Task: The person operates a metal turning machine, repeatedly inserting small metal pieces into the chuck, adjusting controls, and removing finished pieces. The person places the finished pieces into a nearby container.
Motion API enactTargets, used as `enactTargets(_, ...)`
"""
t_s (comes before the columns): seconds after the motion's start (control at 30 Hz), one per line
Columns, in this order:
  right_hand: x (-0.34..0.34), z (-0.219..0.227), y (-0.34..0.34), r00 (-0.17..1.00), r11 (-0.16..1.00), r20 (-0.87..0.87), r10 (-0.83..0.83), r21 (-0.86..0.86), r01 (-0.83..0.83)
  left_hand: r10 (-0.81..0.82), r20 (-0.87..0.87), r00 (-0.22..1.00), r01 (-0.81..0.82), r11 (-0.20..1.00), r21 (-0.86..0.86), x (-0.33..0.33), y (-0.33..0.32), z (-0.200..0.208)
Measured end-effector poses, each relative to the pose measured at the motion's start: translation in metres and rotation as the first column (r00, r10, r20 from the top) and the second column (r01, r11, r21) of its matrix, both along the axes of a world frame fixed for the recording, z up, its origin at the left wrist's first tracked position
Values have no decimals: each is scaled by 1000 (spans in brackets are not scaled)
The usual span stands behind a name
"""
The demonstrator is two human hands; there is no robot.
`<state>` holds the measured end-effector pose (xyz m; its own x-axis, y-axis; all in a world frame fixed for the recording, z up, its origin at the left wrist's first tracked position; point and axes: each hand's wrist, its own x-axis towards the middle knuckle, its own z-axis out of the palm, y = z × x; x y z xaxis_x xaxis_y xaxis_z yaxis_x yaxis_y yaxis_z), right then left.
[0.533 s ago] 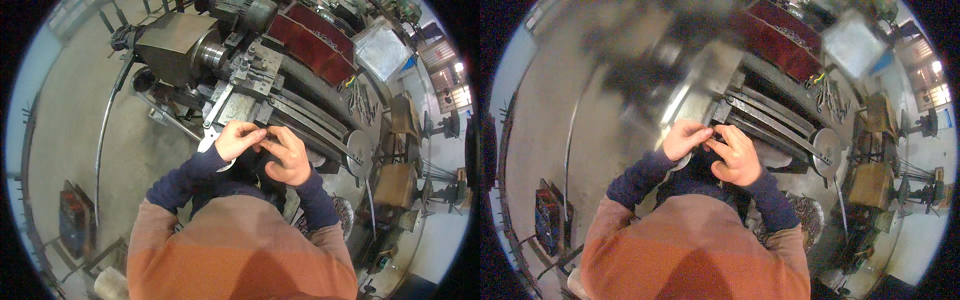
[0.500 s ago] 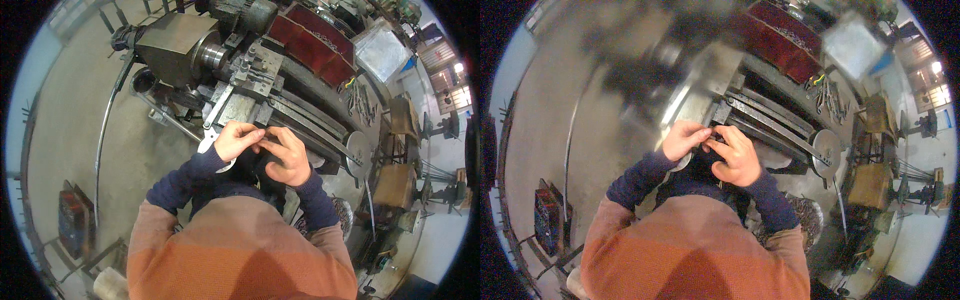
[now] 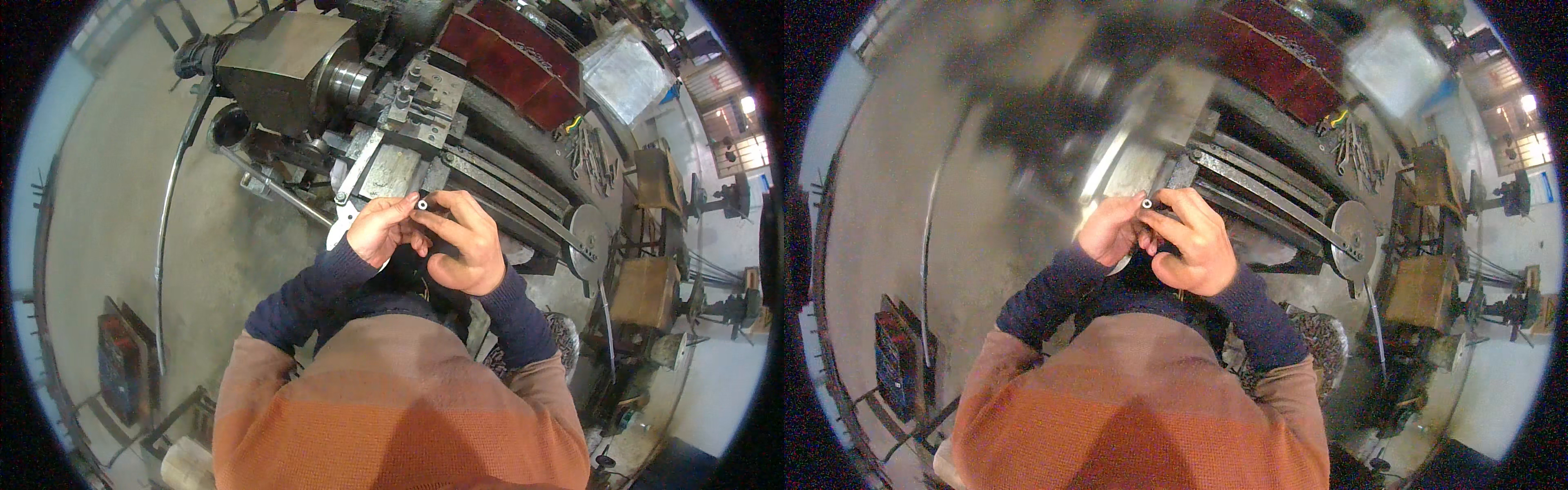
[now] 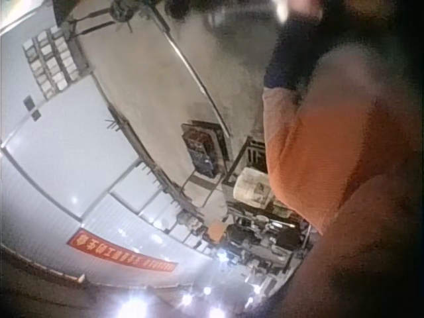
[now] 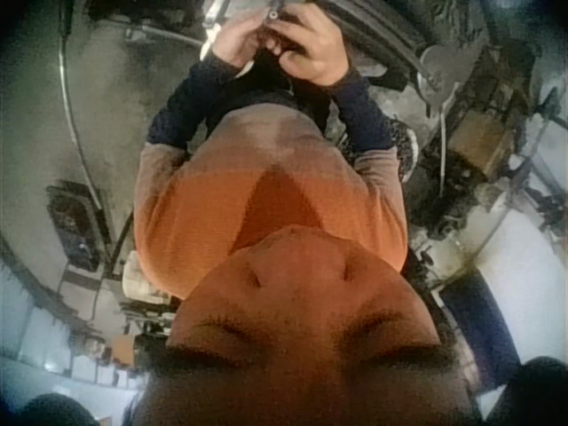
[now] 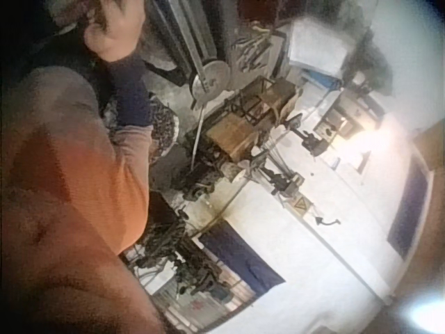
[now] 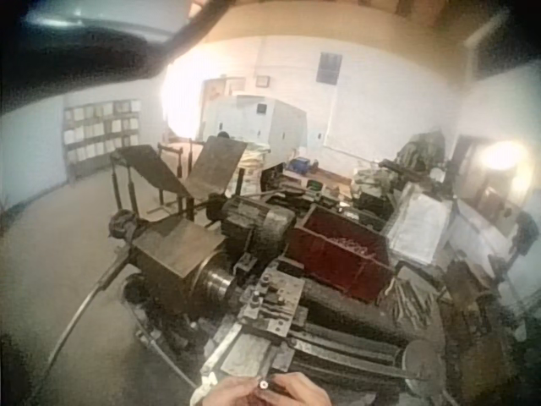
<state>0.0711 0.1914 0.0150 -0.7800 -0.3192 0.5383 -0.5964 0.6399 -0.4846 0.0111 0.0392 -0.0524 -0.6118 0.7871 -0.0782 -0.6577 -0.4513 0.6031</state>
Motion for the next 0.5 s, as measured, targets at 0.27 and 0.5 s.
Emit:
enactTargets(0.27, -1, 6, -1, 995, 999, 90, 36, -2, -36, 120, -417, 901, -275, 901, -335, 1, -7, 14)
enactTargets(0.5, -15, 5, -5, 991, 995, 99, 91, 24, -94, 80, -721, 688, -536, 726, -431, -7, -18, 31)
